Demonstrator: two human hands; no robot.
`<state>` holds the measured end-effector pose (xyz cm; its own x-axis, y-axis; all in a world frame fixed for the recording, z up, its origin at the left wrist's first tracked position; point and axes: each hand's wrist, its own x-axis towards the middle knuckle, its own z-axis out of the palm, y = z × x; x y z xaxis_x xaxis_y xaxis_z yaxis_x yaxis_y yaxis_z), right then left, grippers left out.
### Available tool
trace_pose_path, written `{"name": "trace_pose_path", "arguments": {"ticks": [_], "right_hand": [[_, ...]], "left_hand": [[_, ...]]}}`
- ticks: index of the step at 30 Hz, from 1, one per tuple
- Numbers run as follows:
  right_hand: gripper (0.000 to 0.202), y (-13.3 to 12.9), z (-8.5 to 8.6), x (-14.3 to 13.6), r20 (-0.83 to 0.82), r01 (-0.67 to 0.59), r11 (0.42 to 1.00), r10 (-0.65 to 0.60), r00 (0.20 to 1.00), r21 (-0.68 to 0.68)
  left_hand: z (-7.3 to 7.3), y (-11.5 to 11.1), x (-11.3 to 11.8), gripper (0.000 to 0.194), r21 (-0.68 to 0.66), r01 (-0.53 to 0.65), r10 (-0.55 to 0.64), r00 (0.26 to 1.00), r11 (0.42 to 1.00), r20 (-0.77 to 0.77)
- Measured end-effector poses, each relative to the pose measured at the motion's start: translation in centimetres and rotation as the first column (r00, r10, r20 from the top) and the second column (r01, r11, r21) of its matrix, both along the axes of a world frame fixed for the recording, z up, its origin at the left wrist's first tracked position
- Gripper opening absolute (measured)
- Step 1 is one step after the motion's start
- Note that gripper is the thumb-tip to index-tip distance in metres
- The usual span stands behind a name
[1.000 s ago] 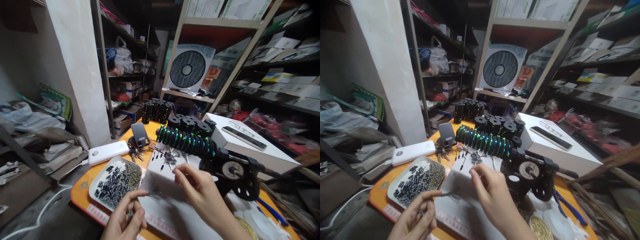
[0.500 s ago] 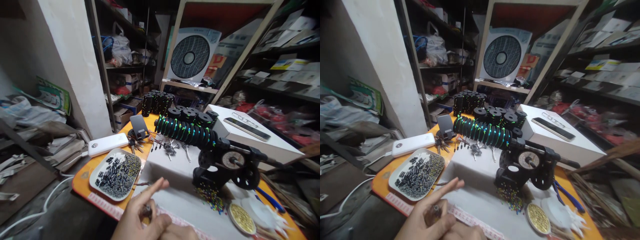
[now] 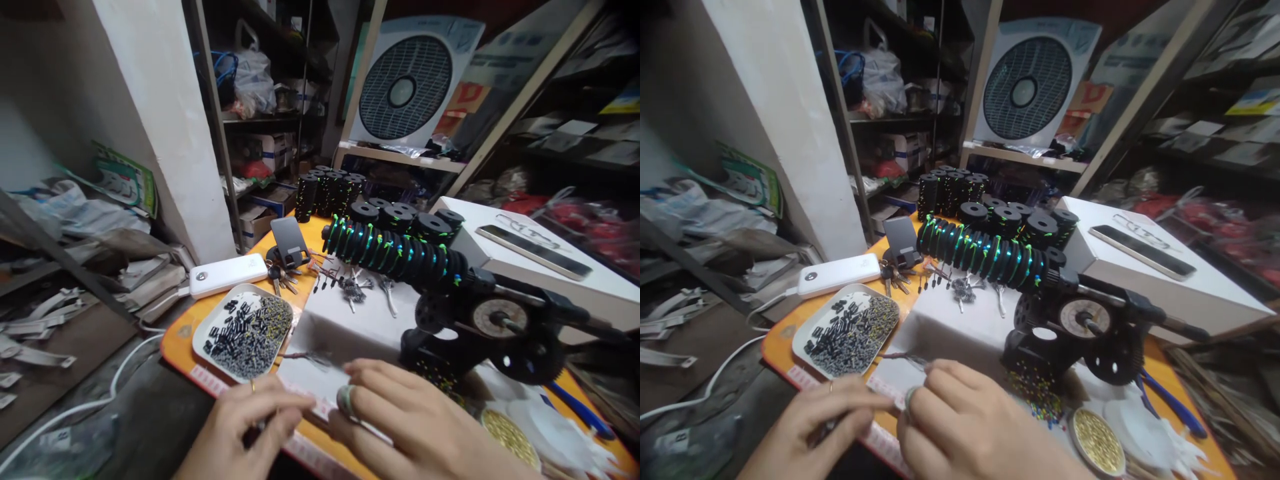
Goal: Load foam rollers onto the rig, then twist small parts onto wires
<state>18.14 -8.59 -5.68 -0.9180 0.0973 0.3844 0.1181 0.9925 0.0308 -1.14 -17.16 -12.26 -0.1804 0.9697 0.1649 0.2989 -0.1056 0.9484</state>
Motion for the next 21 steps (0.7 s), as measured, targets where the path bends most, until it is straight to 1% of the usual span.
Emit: {"name": "trace_pose_path", "arguments": {"ticks": [1, 2, 4, 6, 7, 9, 11, 12, 14, 15, 17, 19, 21], "right_hand": [[0.035, 0.1, -0.1, 0.3, -0.004, 0.016, 1.0, -0.016, 1.0, -0.017], [0.035, 0.1, -0.2, 0.6, -0.01, 0.032, 0.999, -0.033, 0.999, -0.042], [0.035, 0.1, -0.5, 1.3, -0.022, 0.068, 0.99, -0.071, 0.997, -0.126], [0.03, 0.1, -0.6, 1.8, -0.044, 0.105, 0.969, -0.118, 0.992, -0.226], [0.026, 0.1, -0.6, 2.0, -0.06, 0.124, 0.953, -0.146, 0.987, -0.277], [0.022, 0.2, -0.6, 2.0, -0.111, 0.149, 0.909, -0.207, 0.972, -0.388], [0.016, 0.5, -0.5, 1.7, -0.166, 0.155, 0.861, -0.265, 0.95, -0.485], [0.013, 0.6, -0.4, 1.4, -0.189, 0.157, 0.839, -0.293, 0.937, -0.521], [0.009, 0.7, -0.2, 0.8, -0.213, 0.171, 0.801, -0.348, 0.913, -0.574], [0.008, 0.6, -0.1, 0.4, -0.212, 0.179, 0.783, -0.368, 0.905, -0.595], [0.008, 0.4, 0.1, -0.3, -0.217, 0.16, 0.758, -0.372, 0.903, -0.632], [0.011, 0.2, 0.2, -0.9, -0.198, 0.141, 0.731, -0.357, 0.913, -0.668], [0.015, -0.1, 0.1, -1.5, -0.164, 0.125, 0.705, -0.328, 0.93, -0.698]], "left_hand": [[0.5, 1.1, -0.4, 0.02, -0.025, 0.0, -0.001, 0.998, 1.0, -0.06], [0.9, 2.2, -0.6, 0.021, -0.056, 0.019, -0.028, 0.988, 0.998, -0.154], [1.2, 4.3, -0.9, 0.021, -0.124, 0.069, -0.111, 0.923, 0.99, -0.368], [1.0, 5.6, -0.8, 0.016, -0.172, 0.087, -0.157, 0.877, 0.981, -0.453], [0.8, 5.8, -0.7, 0.014, -0.186, 0.09, -0.169, 0.867, 0.978, -0.468], [0.8, 5.4, -0.6, 0.016, -0.186, 0.101, -0.179, 0.866, 0.977, -0.467], [1.0, 4.2, -0.7, 0.017, -0.179, 0.102, -0.166, 0.905, 0.978, -0.391], [1.1, 3.4, -0.8, 0.015, -0.19, 0.087, -0.144, 0.94, 0.978, -0.31], [1.3, 2.0, -0.9, 0.012, -0.246, 0.042, -0.065, 0.994, 0.968, -0.087], [1.3, 1.4, -0.8, 0.011, -0.277, 0.022, -0.014, 0.999, 0.961, 0.029], [1.0, 0.4, -0.6, 0.011, -0.303, -0.004, 0.069, 0.977, 0.953, 0.204], [0.5, -0.2, -0.4, 0.014, -0.295, -0.024, 0.121, 0.941, 0.955, 0.317], [-0.2, -0.5, -0.2, 0.025, -0.291, -0.03, 0.151, 0.902, 0.956, 0.404]]}}
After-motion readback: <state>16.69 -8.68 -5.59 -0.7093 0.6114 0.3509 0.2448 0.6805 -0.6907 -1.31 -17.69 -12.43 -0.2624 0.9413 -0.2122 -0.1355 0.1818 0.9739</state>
